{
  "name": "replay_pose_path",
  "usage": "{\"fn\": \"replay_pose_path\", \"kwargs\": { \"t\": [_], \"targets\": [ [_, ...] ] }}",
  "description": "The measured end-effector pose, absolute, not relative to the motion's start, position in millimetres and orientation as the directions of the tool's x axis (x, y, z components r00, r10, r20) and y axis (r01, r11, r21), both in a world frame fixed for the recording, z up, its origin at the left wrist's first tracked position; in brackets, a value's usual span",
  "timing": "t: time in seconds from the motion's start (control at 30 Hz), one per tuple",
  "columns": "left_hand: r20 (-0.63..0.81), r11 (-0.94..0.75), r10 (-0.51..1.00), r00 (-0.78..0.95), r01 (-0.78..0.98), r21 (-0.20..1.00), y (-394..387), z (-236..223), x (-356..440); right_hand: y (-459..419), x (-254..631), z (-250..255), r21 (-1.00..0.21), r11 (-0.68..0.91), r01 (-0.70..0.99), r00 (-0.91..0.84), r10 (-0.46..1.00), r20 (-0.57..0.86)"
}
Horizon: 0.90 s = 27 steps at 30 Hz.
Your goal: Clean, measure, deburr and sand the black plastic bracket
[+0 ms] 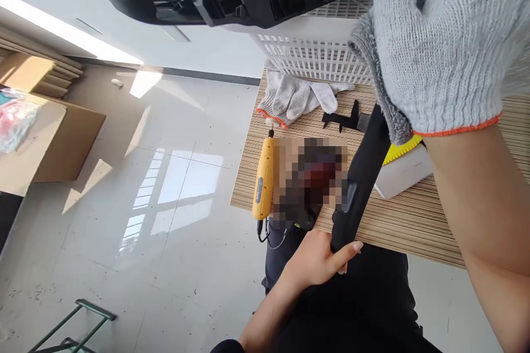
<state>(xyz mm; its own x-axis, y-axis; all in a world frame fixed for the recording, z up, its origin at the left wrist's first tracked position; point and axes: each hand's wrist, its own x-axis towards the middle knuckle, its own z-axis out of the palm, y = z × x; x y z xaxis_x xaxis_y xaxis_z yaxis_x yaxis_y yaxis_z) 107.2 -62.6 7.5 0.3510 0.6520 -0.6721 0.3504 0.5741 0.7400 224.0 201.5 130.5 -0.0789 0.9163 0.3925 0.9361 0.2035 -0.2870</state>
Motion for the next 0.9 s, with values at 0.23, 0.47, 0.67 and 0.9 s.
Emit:
{"fn": "replay_pose_path", "kwargs": {
  "t": [0.23,0.47,0.67,0.9],
  "targets": [
    [-0.635,0.547,0.699,0.329,0.325,0.771,-63,6,110,187,226,137,-0.166,0.374,0.912,-0.261,0.843,0.470],
    [-0.584,0.519,0.743,0.327,0.271,0.811,-65,2,115,140,225,105,-0.040,0.561,0.827,-0.464,0.721,0.515],
    [-0.531,0.478,0.775,0.342,0.231,0.847,-66,3,117,84,231,62,-0.138,0.630,0.764,-0.474,0.694,0.543],
    [-0.387,0.311,0.886,0.254,0.294,0.904,-67,-11,118,13,231,30,-0.025,0.678,0.735,-0.572,0.640,0.513]
  ]
}}
